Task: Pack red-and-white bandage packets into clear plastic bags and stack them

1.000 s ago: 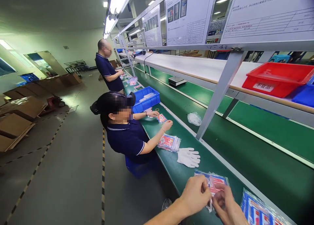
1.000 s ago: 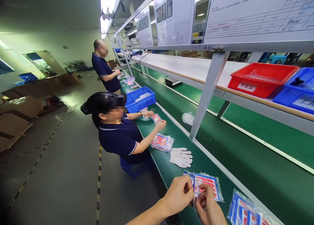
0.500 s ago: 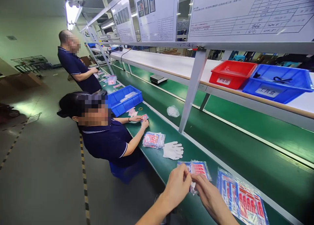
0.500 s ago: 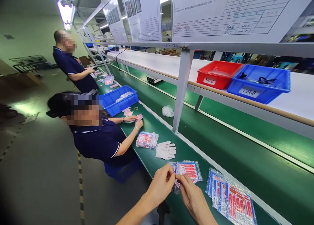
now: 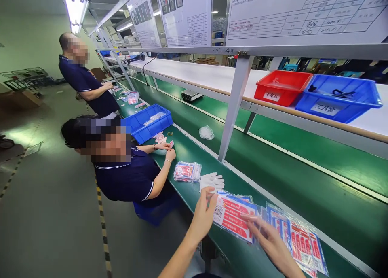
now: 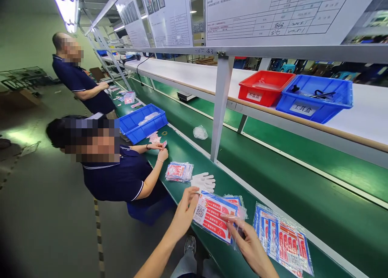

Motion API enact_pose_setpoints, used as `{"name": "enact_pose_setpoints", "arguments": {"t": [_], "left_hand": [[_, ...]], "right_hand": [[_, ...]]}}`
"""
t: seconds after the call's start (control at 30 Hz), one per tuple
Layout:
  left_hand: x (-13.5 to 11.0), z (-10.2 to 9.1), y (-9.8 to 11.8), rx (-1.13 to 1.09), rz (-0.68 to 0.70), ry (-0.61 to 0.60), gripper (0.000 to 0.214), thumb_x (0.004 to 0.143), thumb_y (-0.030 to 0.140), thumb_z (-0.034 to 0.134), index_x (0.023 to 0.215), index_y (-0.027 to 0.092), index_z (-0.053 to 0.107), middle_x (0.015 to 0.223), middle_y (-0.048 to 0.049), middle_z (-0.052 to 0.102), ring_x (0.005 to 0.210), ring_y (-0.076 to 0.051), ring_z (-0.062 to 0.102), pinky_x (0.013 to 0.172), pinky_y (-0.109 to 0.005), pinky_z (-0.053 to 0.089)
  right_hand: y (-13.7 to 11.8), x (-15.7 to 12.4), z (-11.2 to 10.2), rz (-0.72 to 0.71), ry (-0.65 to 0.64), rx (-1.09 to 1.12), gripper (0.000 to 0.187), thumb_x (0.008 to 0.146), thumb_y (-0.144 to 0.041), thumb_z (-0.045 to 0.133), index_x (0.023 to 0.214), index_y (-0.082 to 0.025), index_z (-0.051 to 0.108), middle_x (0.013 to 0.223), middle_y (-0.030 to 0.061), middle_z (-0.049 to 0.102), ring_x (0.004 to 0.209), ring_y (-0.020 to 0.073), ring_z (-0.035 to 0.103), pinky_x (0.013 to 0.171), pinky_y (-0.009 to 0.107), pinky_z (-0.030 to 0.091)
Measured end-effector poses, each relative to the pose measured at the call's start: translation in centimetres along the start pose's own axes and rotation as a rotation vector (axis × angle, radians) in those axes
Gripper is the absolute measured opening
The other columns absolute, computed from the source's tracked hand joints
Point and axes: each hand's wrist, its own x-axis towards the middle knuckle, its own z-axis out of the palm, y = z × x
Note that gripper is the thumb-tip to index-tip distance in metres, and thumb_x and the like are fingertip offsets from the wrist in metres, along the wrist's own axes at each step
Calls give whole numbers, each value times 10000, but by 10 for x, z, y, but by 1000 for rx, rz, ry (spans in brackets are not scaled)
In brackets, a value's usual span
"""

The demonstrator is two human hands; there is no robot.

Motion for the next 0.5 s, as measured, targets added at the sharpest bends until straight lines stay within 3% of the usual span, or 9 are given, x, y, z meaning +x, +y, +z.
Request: {"name": "enact_pose_setpoints", "arguments": {"t": [0.1, 0.17, 0.27, 0.37, 0.5], "left_hand": [[2, -5, -8, -207, -154, -288, 458, 990, 555, 480, 1182, 170, 638, 1039, -74, 730, 930, -223, 671, 864, -354, 517], [-4, -2, -7, -257, -176, -389, 480, 966, 575, 521, 1151, 157, 672, 987, -60, 736, 864, -206, 662, 825, -329, 516], [-16, 5, 1, -192, -134, -407, 471, 975, 570, 509, 1141, 164, 681, 948, -45, 729, 814, -181, 626, 775, -290, 495], [-24, 10, 13, -83, -90, -419, 448, 1012, 545, 442, 1104, 171, 671, 872, -26, 710, 738, -153, 572, 681, -250, 439], [-24, 11, 28, 46, -13, -431, 403, 1032, 510, 411, 1000, 177, 636, 811, 0, 668, 678, -128, 498, 634, -234, 380]], "right_hand": [[7, -9, -5, 81, 54, 123, 574, 773, -697, 682, 1152, -275, 769, 1239, 85, 736, 1066, 307, 705, 771, 330, 648], [12, -11, -7, 89, 56, 121, 605, 760, -731, 667, 1115, -256, 787, 1191, 103, 757, 1046, 314, 713, 846, 373, 633], [21, -9, -10, 75, 70, 110, 631, 711, -764, 686, 1038, -239, 810, 1172, 131, 764, 1087, 344, 699, 883, 409, 619], [35, -7, -9, 51, 85, 162, 624, 669, -778, 711, 975, -243, 811, 1186, 136, 758, 1015, 339, 728, 807, 409, 631], [52, -4, 0, 24, 102, 168, 678, 730, -846, 572, 951, -249, 805, 1120, 130, 777, 975, 328, 737, 803, 433, 619]]}}
